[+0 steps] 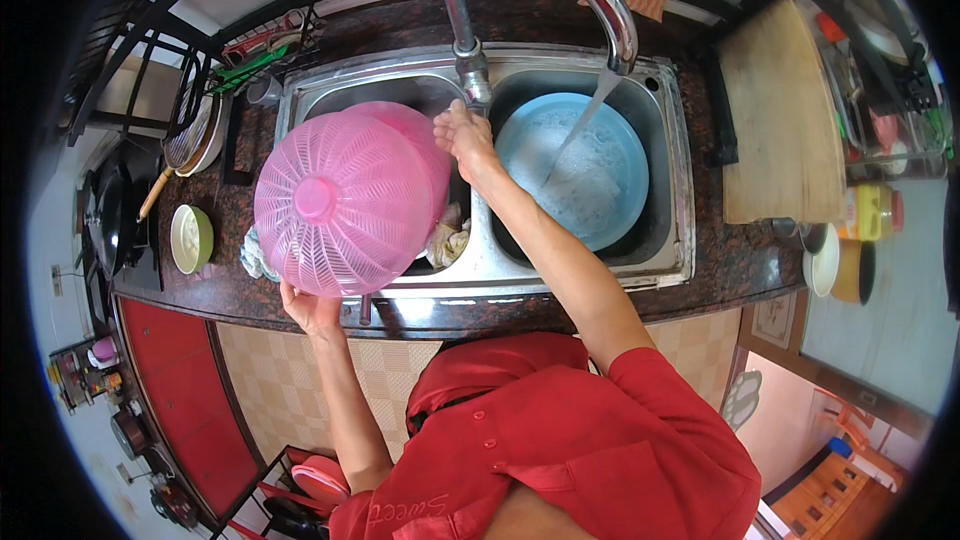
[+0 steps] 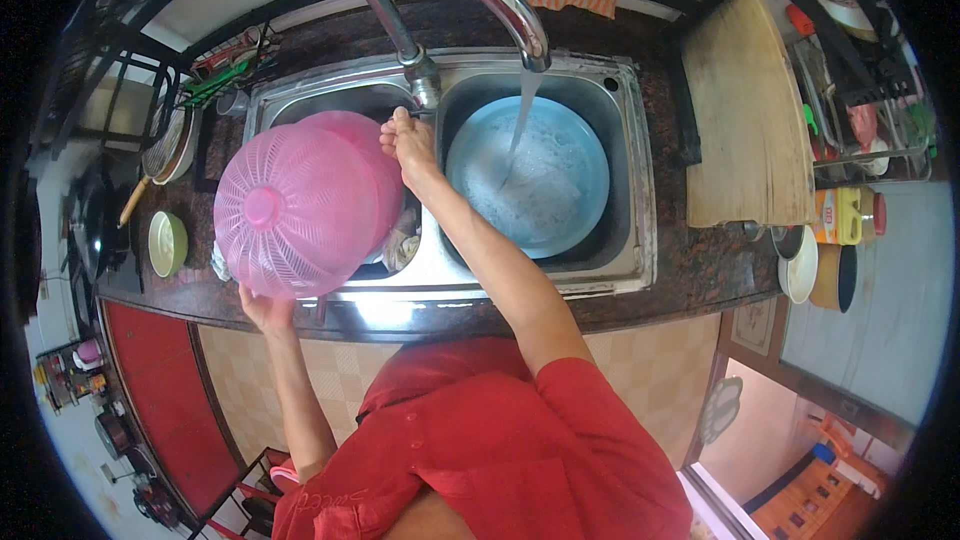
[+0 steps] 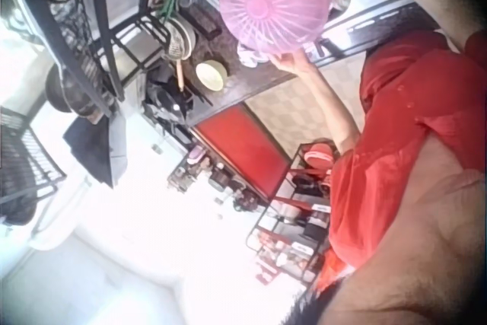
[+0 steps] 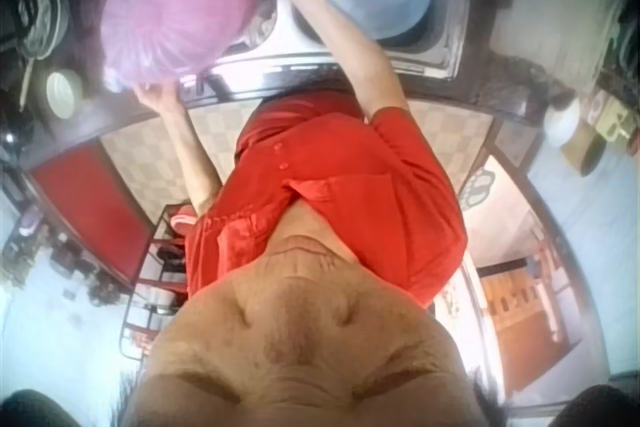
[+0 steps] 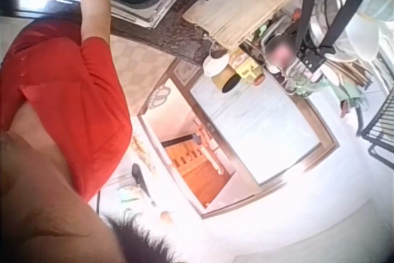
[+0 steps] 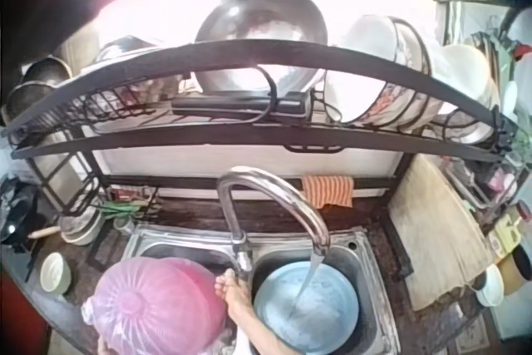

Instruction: The person washes a dark blue plastic container and a yellow plastic strainer in a light blue basin filled with water while seated. They use a cloth to scrub the items, then move to the kitchen sink to rinse the basin and a pink plastic lid under running water.

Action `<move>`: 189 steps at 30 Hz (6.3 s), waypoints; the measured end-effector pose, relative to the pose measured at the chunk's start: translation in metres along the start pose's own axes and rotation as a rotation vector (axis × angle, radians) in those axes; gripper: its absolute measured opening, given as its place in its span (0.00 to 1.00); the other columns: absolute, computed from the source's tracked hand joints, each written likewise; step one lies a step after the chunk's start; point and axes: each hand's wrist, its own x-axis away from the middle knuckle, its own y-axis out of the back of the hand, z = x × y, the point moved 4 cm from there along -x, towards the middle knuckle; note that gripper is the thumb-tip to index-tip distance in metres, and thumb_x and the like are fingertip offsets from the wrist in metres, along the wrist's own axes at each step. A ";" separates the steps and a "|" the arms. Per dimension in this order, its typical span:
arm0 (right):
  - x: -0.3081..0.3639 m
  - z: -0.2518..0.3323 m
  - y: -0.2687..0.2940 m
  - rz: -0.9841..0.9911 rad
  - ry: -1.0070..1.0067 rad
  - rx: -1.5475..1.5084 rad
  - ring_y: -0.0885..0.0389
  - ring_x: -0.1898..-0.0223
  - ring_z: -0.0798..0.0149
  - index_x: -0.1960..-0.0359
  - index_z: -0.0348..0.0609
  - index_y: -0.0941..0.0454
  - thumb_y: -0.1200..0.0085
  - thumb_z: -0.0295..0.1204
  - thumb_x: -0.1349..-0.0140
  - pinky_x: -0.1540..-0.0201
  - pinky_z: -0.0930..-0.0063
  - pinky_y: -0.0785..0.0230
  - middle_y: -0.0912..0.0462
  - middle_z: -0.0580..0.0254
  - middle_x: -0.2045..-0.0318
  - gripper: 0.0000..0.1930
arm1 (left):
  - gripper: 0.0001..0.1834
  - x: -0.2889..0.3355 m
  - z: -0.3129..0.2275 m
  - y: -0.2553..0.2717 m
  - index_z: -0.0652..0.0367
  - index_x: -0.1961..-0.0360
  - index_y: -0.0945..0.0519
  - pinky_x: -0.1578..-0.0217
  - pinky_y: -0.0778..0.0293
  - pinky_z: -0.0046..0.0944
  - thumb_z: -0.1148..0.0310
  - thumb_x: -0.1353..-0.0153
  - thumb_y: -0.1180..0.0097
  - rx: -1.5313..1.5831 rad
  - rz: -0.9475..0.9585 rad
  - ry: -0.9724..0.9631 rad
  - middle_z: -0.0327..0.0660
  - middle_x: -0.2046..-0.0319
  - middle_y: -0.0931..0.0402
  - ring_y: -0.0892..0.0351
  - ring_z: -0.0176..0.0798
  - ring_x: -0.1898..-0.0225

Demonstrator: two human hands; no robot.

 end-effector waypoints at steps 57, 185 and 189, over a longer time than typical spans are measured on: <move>0.079 0.077 0.300 -0.027 0.200 1.306 0.26 0.56 0.42 0.59 0.35 0.29 0.55 0.30 0.43 0.56 0.58 0.34 0.24 0.39 0.62 0.13 | 0.11 0.019 0.290 -0.091 0.56 0.60 0.29 0.86 0.33 0.28 0.74 0.45 0.45 -0.518 0.163 -0.001 0.35 0.78 0.28 0.31 0.29 0.84; 0.051 0.134 0.179 0.892 0.516 1.667 0.28 0.66 0.53 0.73 0.44 0.22 0.42 0.48 0.53 0.52 0.65 0.44 0.24 0.48 0.75 0.19 | 0.15 0.010 0.363 -0.078 0.65 0.63 0.26 0.65 0.34 0.30 0.85 0.50 0.60 -1.436 0.581 -0.061 0.44 0.76 0.27 0.30 0.34 0.70; 0.012 0.151 0.223 0.740 0.264 1.480 0.27 0.65 0.50 0.71 0.43 0.22 0.42 0.50 0.52 0.55 0.64 0.38 0.23 0.48 0.75 0.21 | 0.08 0.009 0.328 -0.050 0.65 0.64 0.25 0.65 0.33 0.30 0.81 0.46 0.52 -1.344 0.404 0.080 0.38 0.75 0.26 0.30 0.31 0.69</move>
